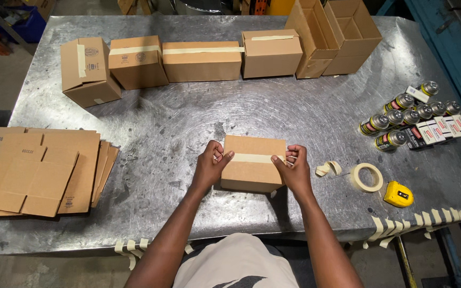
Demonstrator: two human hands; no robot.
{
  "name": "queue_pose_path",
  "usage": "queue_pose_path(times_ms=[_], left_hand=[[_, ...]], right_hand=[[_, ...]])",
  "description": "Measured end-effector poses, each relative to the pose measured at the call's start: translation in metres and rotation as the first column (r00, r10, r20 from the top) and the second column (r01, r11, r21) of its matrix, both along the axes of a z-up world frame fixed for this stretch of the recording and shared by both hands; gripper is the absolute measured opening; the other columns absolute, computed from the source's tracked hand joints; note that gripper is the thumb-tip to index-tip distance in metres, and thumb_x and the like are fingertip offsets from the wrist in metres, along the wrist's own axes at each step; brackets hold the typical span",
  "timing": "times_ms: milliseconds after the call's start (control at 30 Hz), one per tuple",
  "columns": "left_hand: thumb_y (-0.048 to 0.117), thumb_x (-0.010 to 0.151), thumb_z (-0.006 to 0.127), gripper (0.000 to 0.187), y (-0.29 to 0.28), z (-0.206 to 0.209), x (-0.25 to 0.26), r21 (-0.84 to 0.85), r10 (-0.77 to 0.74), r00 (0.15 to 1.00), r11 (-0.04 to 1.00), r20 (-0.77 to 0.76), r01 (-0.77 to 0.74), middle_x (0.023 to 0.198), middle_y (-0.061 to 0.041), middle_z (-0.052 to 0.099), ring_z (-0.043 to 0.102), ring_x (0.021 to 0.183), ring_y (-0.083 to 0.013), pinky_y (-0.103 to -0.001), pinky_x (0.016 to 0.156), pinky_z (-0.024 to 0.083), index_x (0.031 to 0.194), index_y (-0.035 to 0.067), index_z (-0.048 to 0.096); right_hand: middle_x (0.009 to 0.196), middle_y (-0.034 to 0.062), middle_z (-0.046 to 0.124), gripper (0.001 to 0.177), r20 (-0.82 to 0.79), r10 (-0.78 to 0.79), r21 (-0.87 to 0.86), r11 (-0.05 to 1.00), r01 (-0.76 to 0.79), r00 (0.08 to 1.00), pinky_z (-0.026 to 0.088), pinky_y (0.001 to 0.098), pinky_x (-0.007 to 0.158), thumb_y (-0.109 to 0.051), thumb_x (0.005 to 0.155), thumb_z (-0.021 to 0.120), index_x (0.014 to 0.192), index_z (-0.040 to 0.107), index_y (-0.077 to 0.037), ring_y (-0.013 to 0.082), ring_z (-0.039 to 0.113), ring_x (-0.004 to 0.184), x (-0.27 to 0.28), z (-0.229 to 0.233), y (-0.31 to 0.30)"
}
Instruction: The person assembles small cardboard boxes, places a metal container inside each, and seals them with strips of tape by hand at a workstation.
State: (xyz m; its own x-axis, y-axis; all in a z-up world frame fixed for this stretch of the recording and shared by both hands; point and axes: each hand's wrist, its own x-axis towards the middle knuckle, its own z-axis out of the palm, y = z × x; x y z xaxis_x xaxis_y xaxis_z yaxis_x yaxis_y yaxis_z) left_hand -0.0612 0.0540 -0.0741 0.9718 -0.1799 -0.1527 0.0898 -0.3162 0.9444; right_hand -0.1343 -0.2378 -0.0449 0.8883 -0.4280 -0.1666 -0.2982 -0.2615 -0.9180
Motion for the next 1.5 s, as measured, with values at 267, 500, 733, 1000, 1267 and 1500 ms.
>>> queue_pose_path(times_ms=[267,500,733,1000,1267,1500], left_hand=[[0.031,0.123,0.068,0.02,-0.011,-0.064,0.006,-0.349,0.1,0.993,0.934,0.057,-0.074,0.098,-0.003,0.053,0.068,0.072,-0.0143,-0.029,0.065,0.055,0.123,0.013,0.06],[0.033,0.127,0.059,0.015,-0.007,-0.087,-0.008,-0.449,0.084,0.996,0.89,-0.007,-0.078,0.101,0.0,0.064,0.064,0.067,-0.0082,-0.024,0.066,0.053,0.123,0.018,0.061],[0.054,0.125,0.049,0.043,0.001,-0.048,-0.019,-0.22,0.082,0.99,0.97,-0.119,-0.106,0.13,-0.012,0.067,0.072,0.113,-0.0305,-0.042,0.094,0.058,0.137,0.016,0.064],[0.076,0.105,0.079,0.08,-0.017,0.027,-0.029,0.172,0.101,0.985,0.982,-0.137,-0.077,0.154,-0.019,0.063,0.068,0.147,-0.0449,-0.06,0.118,0.056,0.15,0.014,0.055],[0.056,0.12,0.071,0.043,-0.001,-0.065,-0.009,-0.364,0.125,0.959,0.906,-0.255,-0.215,0.12,-0.012,0.083,0.082,0.099,-0.0197,-0.035,0.089,0.065,0.144,0.021,0.066],[0.051,0.123,0.065,0.043,-0.009,-0.075,-0.024,-0.517,0.128,0.956,0.818,-0.264,-0.252,0.142,-0.004,0.073,0.072,0.121,-0.02,-0.034,0.099,0.059,0.151,0.019,0.059]], right_hand=[[0.138,0.0217,0.07,0.044,0.126,-0.078,0.076,0.995,0.069,0.989,0.067,0.0473,0.103,-0.027,0.117,0.08,0.15,0.063,-0.004,0.0338,0.077,0.127,0.001,-0.037,0.003],[0.138,0.0214,0.072,0.031,0.171,-0.125,0.106,0.989,0.107,0.977,0.067,0.0445,0.093,-0.025,0.124,0.067,0.148,0.065,-0.005,0.0293,0.074,0.118,-0.004,-0.042,0.006],[0.146,0.019,0.076,0.034,0.026,-0.07,0.0,0.998,0.07,0.997,0.068,0.0494,0.101,-0.039,0.123,0.07,0.145,0.067,-0.012,0.0355,0.079,0.127,-0.002,-0.024,0.007],[0.151,0.0268,0.071,0.076,-0.089,-0.04,-0.104,0.994,0.031,0.995,0.063,0.0553,0.108,-0.059,0.103,0.093,0.146,0.058,-0.006,0.0433,0.077,0.133,0.006,-0.036,0.015],[0.133,0.0282,0.077,0.056,-0.025,-0.129,0.189,0.973,0.131,0.991,0.066,0.0501,0.097,-0.052,0.122,0.069,0.152,0.056,-0.006,0.0367,0.078,0.116,0.001,-0.051,0.017],[0.112,0.026,0.081,0.048,-0.018,-0.112,0.244,0.963,0.113,0.994,0.066,0.0471,0.085,-0.047,0.126,0.062,0.154,0.053,-0.009,0.0331,0.079,0.098,0.0,-0.078,0.005]])
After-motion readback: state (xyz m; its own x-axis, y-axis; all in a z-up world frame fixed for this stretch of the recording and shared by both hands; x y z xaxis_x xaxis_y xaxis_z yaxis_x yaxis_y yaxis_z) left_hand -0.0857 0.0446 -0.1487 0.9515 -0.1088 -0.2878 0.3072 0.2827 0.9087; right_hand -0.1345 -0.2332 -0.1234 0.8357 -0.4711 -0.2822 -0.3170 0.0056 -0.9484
